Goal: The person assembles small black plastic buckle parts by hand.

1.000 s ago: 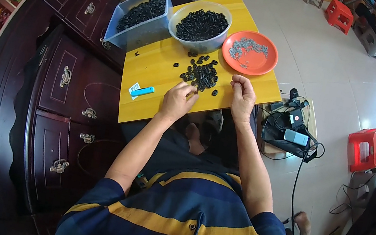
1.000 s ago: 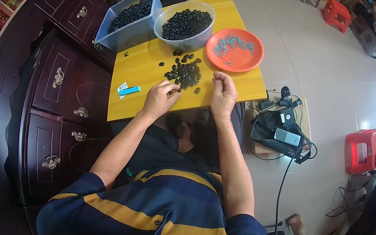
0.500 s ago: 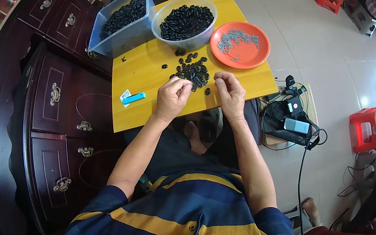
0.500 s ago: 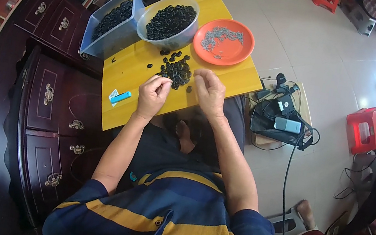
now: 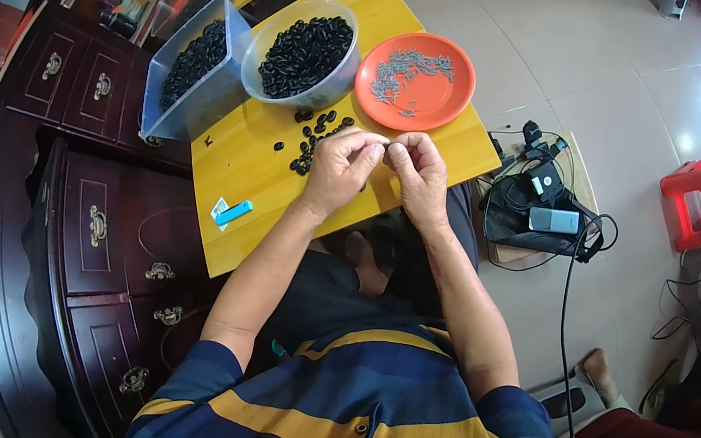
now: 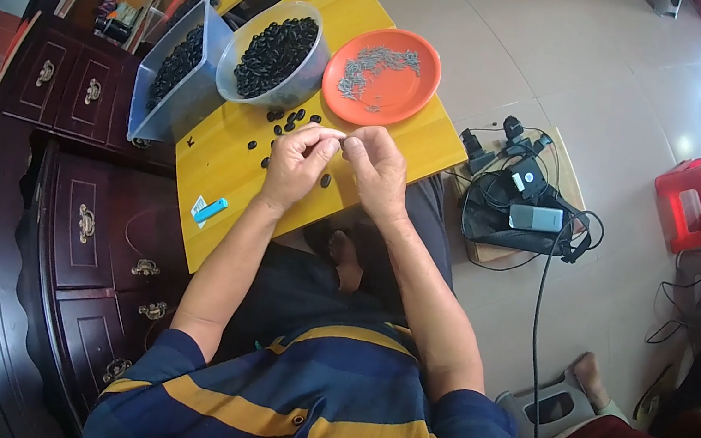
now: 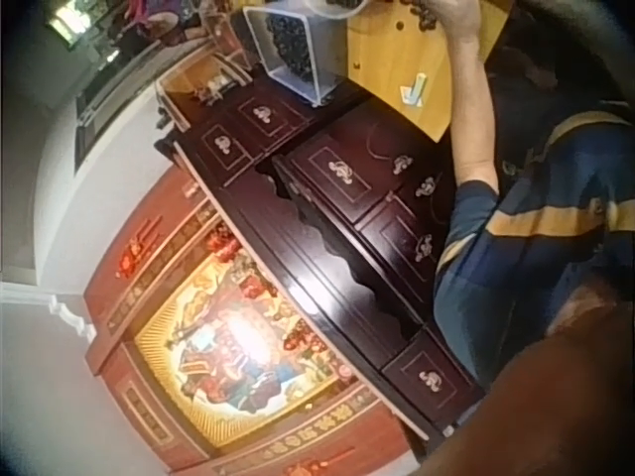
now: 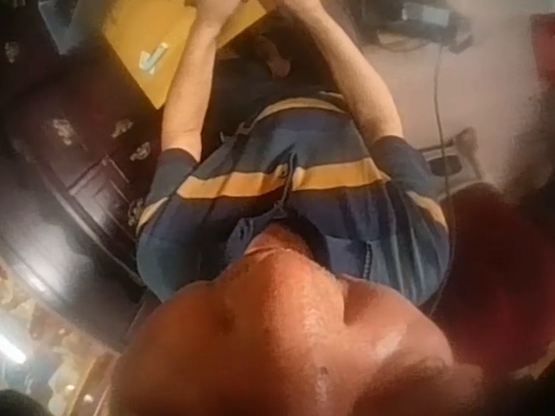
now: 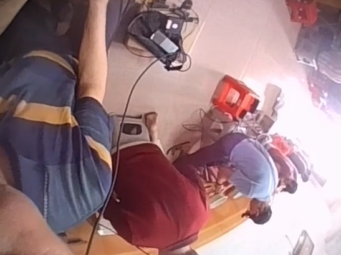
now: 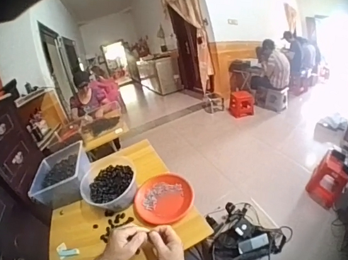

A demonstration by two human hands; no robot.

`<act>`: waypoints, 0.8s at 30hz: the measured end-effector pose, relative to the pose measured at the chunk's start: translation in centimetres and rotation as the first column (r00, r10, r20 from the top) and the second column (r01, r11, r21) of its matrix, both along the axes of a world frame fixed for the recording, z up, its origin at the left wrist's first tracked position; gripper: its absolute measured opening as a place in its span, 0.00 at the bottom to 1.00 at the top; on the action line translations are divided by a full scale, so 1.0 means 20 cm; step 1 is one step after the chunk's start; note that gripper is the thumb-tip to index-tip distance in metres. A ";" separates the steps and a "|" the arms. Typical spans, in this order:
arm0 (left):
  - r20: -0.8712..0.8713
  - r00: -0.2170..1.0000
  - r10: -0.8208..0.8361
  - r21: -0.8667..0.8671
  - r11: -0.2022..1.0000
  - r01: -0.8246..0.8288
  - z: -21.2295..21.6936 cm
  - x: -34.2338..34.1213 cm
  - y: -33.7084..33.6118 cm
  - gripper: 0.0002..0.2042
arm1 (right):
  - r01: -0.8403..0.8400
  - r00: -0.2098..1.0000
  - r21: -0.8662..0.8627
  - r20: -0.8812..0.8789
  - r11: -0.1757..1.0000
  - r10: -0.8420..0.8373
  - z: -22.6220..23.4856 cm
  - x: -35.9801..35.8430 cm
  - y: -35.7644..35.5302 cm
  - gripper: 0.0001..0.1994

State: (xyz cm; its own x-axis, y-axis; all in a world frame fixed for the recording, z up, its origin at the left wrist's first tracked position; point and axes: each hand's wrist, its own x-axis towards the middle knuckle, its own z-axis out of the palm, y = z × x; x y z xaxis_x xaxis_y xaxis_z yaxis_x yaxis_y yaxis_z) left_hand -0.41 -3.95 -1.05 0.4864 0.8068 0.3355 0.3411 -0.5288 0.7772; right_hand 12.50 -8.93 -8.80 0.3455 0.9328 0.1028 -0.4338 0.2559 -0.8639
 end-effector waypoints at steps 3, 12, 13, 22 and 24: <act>-0.038 0.999 -0.004 -0.002 1.000 0.003 0.01 0.04 0.16 0.06 | 0.019 1.000 -0.040 0.003 0.999 -0.019 0.05 -0.02 -0.01 0.05; -0.467 0.883 -0.046 0.231 0.958 0.172 -0.10 0.29 0.55 0.05 | 0.092 0.892 -0.041 0.448 0.995 -0.064 0.07 -0.03 -0.01 0.04; -0.468 0.882 -0.056 0.226 0.957 0.180 -0.10 0.30 0.56 0.05 | 0.086 0.886 -0.019 0.459 0.996 -0.068 0.06 -0.03 -0.01 0.04; -0.644 0.760 -0.089 0.240 0.920 0.311 -0.10 0.40 0.62 0.05 | 0.063 0.846 0.070 0.525 0.996 -0.090 0.06 0.00 -0.03 0.06; -0.747 0.659 -0.083 0.211 0.911 0.354 -0.07 0.42 0.62 0.06 | 0.045 0.856 -0.003 0.516 0.999 -0.037 0.08 0.01 -0.03 0.07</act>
State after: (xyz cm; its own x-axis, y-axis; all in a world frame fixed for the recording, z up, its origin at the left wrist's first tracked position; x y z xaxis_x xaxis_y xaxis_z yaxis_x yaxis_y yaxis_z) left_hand 8.00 8.43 -2.49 0.8287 0.5594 0.0184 0.5534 -0.8238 0.1229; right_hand 12.61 -9.57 -7.24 0.2848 0.9216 0.2638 0.0855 0.2497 -0.9645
